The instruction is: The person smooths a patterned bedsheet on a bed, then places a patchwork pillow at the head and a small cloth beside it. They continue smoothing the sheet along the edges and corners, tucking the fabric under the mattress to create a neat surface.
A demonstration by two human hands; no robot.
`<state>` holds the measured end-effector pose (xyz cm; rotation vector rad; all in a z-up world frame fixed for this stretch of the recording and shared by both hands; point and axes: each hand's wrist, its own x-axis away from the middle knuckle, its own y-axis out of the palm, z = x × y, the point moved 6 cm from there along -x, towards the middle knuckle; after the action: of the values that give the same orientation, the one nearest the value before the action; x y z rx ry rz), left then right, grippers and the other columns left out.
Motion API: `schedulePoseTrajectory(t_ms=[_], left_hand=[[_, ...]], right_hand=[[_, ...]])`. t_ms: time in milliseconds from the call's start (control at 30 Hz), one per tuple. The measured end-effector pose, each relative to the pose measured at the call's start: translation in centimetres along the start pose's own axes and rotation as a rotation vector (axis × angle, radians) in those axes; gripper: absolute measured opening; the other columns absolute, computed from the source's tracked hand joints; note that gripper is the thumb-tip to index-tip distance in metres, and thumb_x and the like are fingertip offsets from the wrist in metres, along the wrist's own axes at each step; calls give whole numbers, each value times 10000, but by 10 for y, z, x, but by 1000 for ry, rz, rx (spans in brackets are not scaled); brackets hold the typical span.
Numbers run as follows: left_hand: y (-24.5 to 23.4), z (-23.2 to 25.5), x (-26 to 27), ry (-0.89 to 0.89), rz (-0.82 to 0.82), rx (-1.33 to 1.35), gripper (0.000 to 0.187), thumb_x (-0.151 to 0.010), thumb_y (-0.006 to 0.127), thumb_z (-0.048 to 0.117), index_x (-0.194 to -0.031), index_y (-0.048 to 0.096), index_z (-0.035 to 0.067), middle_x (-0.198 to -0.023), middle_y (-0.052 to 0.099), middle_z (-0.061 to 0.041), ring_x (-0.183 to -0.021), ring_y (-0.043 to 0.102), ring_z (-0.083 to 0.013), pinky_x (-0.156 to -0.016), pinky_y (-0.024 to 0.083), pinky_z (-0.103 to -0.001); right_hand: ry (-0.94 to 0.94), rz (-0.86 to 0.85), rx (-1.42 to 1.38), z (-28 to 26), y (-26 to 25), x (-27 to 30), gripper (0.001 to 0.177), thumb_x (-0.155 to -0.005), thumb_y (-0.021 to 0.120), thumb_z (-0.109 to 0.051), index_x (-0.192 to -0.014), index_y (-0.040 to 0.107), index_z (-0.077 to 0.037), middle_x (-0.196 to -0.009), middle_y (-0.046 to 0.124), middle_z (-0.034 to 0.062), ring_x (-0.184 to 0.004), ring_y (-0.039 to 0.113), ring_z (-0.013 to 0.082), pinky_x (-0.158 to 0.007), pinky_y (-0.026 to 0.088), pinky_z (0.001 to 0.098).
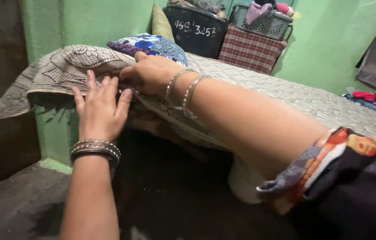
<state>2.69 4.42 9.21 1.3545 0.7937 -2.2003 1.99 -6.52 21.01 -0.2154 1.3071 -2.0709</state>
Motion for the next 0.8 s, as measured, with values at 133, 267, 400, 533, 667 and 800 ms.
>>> schedulePoseTrajectory(t_ms=[133, 267, 400, 533, 667, 800], left_hand=[[-1, -1, 4, -5, 11, 16, 607, -1078, 472, 519, -1407, 613, 29, -1477, 565, -177, -1520, 293, -379, -1211, 84, -669], [-4, 1, 7, -5, 60, -79, 524, -1039, 535, 510, -1284, 696, 76, -1431, 594, -141, -1470, 380, -339, -1146, 37, -755], [-9, 2, 8, -26, 104, -113, 480, -1039, 559, 503, -1231, 719, 94, -1394, 615, -104, -1435, 402, -335, -1119, 7, -782], [-12, -5, 5, -158, 63, -93, 460, -1049, 552, 508, -1203, 719, 108, -1397, 613, -59, -1439, 412, -282, -1146, -10, -779], [-21, -14, 5, -181, 122, -122, 492, -1018, 575, 507, -1257, 695, 94, -1419, 567, -81, -1455, 402, -287, -1145, -4, -767], [-22, -24, 7, -168, 135, -187, 552, -1030, 534, 544, -1349, 659, 111, -1497, 522, -57, -1501, 357, -281, -1123, -47, -787]], right_hand=[[-5, 85, 91, -8, -2, -11, 552, -806, 679, -105, -1298, 680, -355, -1289, 491, 166, -1177, 535, 391, -954, 501, 453], [49, 159, 305, -2, -12, -12, 406, -889, 667, -195, -1260, 708, -356, -1336, 458, 186, -1223, 518, 406, -941, 521, 460], [-18, 188, 323, -5, -13, -11, 442, -855, 679, -177, -1257, 718, -358, -1364, 448, 190, -1213, 522, 403, -912, 528, 459], [-93, 109, 210, -13, -3, -25, 532, -792, 719, -156, -1288, 695, -348, -1384, 447, 185, -1202, 535, 378, -938, 519, 453], [-206, 199, 171, -27, -3, -41, 496, -777, 745, -161, -1231, 735, -360, -1406, 419, 225, -1195, 530, 401, -929, 520, 453], [-98, 150, 324, -28, -7, -55, 543, -834, 680, -115, -1295, 694, -400, -1311, 478, 203, -1164, 543, 400, -946, 530, 445]])
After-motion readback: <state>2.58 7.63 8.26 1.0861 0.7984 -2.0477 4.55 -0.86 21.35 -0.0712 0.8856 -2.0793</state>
